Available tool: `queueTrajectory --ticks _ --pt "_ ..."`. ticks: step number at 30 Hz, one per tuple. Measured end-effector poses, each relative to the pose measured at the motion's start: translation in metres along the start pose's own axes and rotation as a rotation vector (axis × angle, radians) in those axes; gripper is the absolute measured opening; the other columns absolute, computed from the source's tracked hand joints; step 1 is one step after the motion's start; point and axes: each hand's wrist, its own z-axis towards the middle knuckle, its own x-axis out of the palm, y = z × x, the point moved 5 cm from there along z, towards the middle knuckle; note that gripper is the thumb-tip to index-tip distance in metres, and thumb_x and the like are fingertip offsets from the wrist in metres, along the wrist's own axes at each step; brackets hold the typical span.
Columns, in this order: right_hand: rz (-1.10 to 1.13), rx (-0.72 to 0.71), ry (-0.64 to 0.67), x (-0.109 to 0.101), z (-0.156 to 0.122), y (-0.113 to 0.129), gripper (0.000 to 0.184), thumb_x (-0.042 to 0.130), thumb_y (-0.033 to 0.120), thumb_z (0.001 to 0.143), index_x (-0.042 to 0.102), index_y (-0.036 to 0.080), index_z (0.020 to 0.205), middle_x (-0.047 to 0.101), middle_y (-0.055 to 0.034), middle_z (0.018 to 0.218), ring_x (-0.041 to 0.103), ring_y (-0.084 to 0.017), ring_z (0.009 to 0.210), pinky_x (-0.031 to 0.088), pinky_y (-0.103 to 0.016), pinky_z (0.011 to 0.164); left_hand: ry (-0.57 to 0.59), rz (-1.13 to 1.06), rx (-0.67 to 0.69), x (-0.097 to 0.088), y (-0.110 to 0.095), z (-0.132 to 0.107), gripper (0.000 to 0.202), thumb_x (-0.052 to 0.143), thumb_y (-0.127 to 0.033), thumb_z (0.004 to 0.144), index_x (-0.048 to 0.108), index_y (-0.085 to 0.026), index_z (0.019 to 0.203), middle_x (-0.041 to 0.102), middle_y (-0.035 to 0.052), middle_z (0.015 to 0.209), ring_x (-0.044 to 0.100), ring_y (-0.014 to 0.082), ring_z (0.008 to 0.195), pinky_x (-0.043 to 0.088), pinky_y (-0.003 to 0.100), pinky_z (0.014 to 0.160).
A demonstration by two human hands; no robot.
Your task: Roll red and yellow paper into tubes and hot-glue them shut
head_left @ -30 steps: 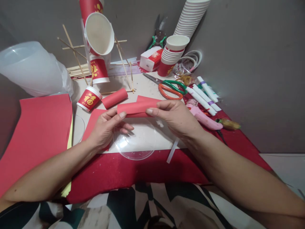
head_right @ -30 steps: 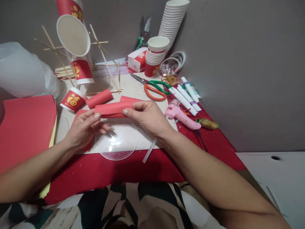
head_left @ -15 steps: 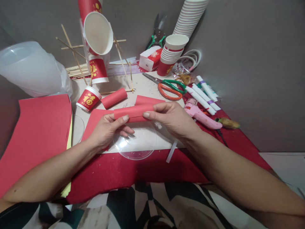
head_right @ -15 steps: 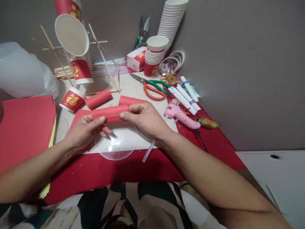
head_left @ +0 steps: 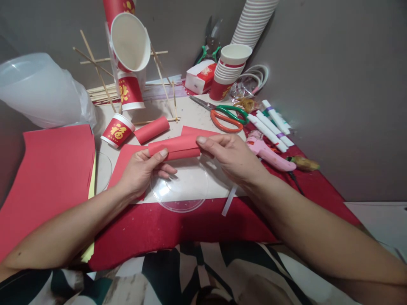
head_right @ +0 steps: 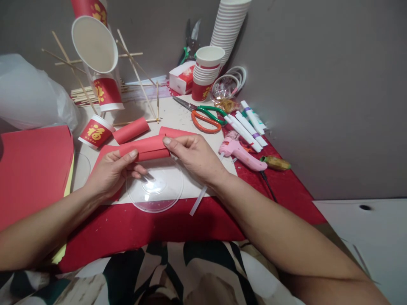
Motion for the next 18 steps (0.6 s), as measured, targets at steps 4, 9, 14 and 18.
queueTrajectory --ticks 4,9,14,18 --pt "-0.013 0.030 -0.017 0.000 -0.001 0.000 0.035 0.079 0.050 0.069 0.068 0.019 0.060 0.054 0.0034 0.056 0.042 -0.008 0.052 0.036 -0.024 0.053 0.019 -0.004 -0.001 0.001 0.000 0.000 0.028 0.079 -0.037 0.076 0.066 -0.012 0.074 0.072 0.0062 0.060 0.069 0.0138 0.054 0.053 0.017 0.049" --pt "-0.056 0.010 -0.054 0.000 -0.002 0.007 0.037 0.081 0.051 0.066 0.069 0.017 0.060 0.053 0.0030 0.054 0.041 -0.008 0.051 0.035 -0.023 0.049 0.038 -0.011 -0.009 0.004 -0.002 -0.001 0.029 0.080 -0.037 0.075 0.065 -0.012 0.076 0.073 0.0056 0.061 0.070 0.0144 0.054 0.054 0.017 0.048" --pt "-0.055 -0.047 -0.046 0.003 -0.004 0.013 0.023 0.082 0.040 0.067 0.074 0.018 0.065 0.057 0.0036 0.056 0.044 -0.007 0.050 0.038 -0.022 0.051 0.076 -0.001 -0.032 0.006 -0.001 -0.003 0.029 0.078 -0.039 0.076 0.067 -0.012 0.076 0.073 0.0064 0.061 0.071 0.0150 0.055 0.054 0.017 0.048" --pt "-0.055 -0.058 -0.057 0.003 -0.005 0.013 0.019 0.081 0.037 0.070 0.075 0.019 0.066 0.057 0.0038 0.055 0.043 -0.007 0.050 0.035 -0.022 0.049 0.064 0.049 0.041 0.004 -0.002 -0.004 0.026 0.075 -0.039 0.080 0.070 -0.014 0.079 0.074 0.0058 0.063 0.070 0.0140 0.055 0.055 0.018 0.051"
